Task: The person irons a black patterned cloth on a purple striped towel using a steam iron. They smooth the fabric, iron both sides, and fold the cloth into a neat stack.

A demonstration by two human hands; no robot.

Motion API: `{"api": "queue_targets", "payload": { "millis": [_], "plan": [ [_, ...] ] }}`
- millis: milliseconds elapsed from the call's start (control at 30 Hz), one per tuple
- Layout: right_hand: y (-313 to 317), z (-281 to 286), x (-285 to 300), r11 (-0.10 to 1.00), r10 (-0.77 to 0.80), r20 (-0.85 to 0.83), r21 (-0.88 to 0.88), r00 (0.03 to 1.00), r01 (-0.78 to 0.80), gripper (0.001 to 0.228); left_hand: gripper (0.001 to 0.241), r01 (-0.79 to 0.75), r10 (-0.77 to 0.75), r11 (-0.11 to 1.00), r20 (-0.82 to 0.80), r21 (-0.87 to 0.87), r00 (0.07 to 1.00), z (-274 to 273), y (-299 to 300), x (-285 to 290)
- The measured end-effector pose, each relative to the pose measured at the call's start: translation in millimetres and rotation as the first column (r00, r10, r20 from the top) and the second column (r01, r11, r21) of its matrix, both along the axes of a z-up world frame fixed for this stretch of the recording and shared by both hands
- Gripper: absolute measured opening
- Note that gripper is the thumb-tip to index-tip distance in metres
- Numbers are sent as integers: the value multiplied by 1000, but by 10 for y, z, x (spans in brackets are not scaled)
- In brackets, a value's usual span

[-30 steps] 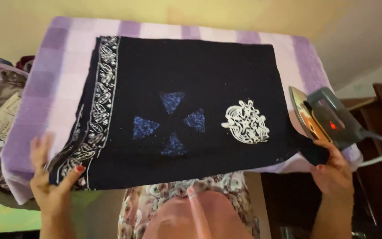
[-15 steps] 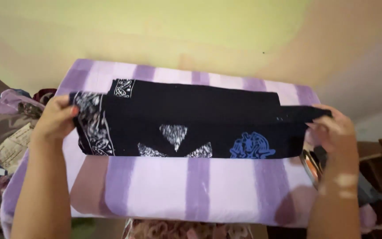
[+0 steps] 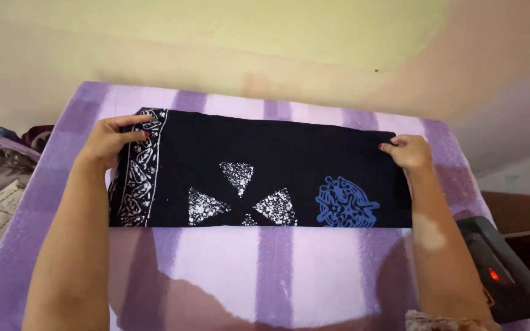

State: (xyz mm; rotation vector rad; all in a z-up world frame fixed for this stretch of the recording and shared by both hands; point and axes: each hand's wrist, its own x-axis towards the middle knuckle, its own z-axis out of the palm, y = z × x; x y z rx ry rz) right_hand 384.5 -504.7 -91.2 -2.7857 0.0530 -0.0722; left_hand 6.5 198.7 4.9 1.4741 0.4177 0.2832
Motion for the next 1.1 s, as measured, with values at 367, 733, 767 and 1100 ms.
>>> {"api": "queue_targets", "payload": {
  "millis": [367, 733, 767, 1100],
  "plan": [
    [261, 150, -431, 980, 81, 330, 143, 940, -135, 29, 79, -85, 21, 944, 198, 320, 980, -83, -93, -24],
    [573, 1624, -2874, 655, 741, 48, -272, 670, -705, 55, 46, 64, -533, 169, 37, 984, 845, 387, -1441, -1168],
    [478, 1477, -2942, 542, 814, 1, -361, 582, -758, 59, 38, 17, -524, 66, 21, 998, 851, 410, -1506, -1223],
    [122, 1205, -2875, 609, 793, 250, -330, 555, -722, 39, 42, 42, -238, -366, -137, 930, 962, 168, -1567, -1189]
  ]
}}
